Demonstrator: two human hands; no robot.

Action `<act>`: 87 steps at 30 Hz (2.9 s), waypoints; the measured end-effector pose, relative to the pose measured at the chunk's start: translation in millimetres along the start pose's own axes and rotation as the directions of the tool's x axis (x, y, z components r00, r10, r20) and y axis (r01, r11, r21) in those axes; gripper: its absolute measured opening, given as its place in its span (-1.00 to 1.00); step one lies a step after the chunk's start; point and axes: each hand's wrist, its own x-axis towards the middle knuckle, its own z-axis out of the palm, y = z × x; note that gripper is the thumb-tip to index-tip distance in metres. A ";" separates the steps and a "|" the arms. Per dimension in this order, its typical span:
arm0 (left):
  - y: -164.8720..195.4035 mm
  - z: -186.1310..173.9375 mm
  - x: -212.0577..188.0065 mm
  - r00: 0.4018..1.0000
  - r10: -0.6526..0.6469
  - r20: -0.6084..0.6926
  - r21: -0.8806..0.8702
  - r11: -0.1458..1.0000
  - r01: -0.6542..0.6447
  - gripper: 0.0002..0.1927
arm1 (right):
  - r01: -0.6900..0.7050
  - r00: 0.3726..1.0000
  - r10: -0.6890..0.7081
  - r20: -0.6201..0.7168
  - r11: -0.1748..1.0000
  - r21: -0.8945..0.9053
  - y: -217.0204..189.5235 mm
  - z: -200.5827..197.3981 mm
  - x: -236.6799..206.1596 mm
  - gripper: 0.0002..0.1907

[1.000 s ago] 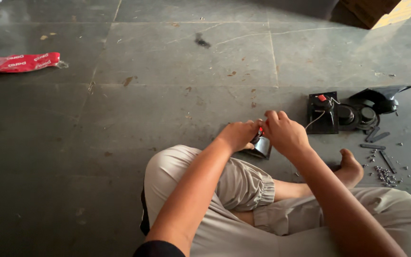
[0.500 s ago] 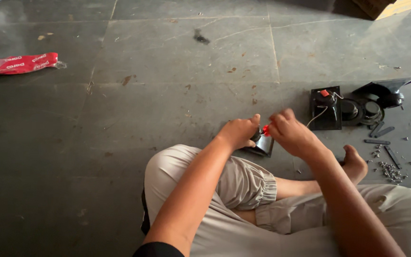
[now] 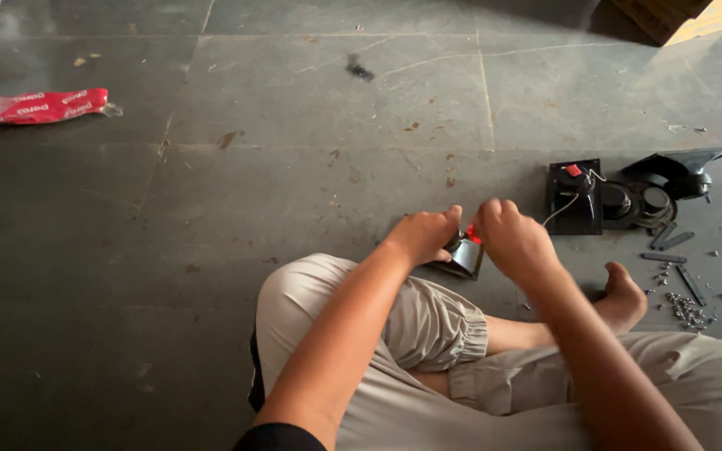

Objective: The person sits on the floor and uses a red-handled screwdriver to tighten screws on small black electrical components. They handle wires and fasteners, repeatedly adjusting and securing parts of the devices.

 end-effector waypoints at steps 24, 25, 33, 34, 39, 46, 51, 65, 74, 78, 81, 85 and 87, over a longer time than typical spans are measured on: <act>-3.3 11.2 5.1 0.998 0.058 -0.023 -0.037 0.998 -0.059 -0.26 | -0.138 0.988 0.141 -0.059 0.989 0.047 -18.1 -1.2 -3.4 -0.51; -3.2 11.2 5.2 0.992 0.095 -0.078 -0.040 0.994 -0.099 -0.26 | -0.207 0.977 0.209 -0.030 0.977 0.055 -19.5 0.4 -3.5 -0.49; 1.9 4.4 2.6 1.000 0.024 -0.012 -0.008 1.000 -0.024 -0.28 | 0.169 0.959 -0.090 -0.267 0.942 0.290 3.5 0.4 -2.3 -0.45; 2.6 3.5 2.5 1.000 0.022 -0.008 -0.006 1.000 -0.022 -0.29 | 0.228 0.960 -0.150 -0.236 0.908 0.352 6.1 -2.5 -1.7 -0.49; 4.3 1.3 5.2 1.000 0.015 0.021 -0.030 0.999 -0.014 -0.30 | -0.057 0.982 0.080 -0.172 0.989 0.137 0.5 -12.9 -4.9 -0.58; 4.3 3.1 7.5 0.999 0.035 -0.009 -0.040 0.999 -0.035 -0.28 | 0.032 0.982 0.012 -0.187 0.972 0.232 12.0 -2.0 -1.8 -0.51; 4.0 5.6 8.8 1.000 0.015 0.022 -0.022 1.000 -0.015 -0.30 | 0.256 0.961 -0.190 -0.203 0.891 0.375 31.4 2.9 5.9 -0.40; 4.0 6.1 9.5 1.000 0.014 0.022 -0.024 1.000 -0.013 -0.27 | 0.085 0.990 -0.044 -0.134 0.947 0.311 15.4 -3.7 -0.8 -0.62; 2.8 5.8 7.9 0.999 0.014 0.035 -0.024 1.000 -0.013 -0.31 | 0.403 0.884 -0.342 -0.319 0.903 0.149 35.6 18.4 5.9 -0.54; 3.1 5.3 7.2 0.999 0.031 0.007 -0.031 0.999 -0.031 -0.31 | 0.082 0.996 -0.063 -0.056 0.889 0.451 40.4 11.0 3.9 -0.52; 3.5 3.9 6.9 1.000 0.012 0.027 -0.048 0.999 -0.010 -0.31 | -0.118 0.993 0.117 0.017 0.962 0.245 27.5 5.5 1.1 -0.59; 3.3 1.9 6.1 0.999 0.018 0.038 -0.061 0.998 -0.016 -0.29 | -0.161 0.981 0.181 -0.076 0.964 0.210 15.0 3.6 -1.7 -0.60; 3.0 1.6 5.3 0.999 0.015 0.045 -0.051 0.999 -0.013 -0.29 | 0.172 0.964 -0.118 -0.240 0.961 0.218 15.5 0.9 -1.2 -0.56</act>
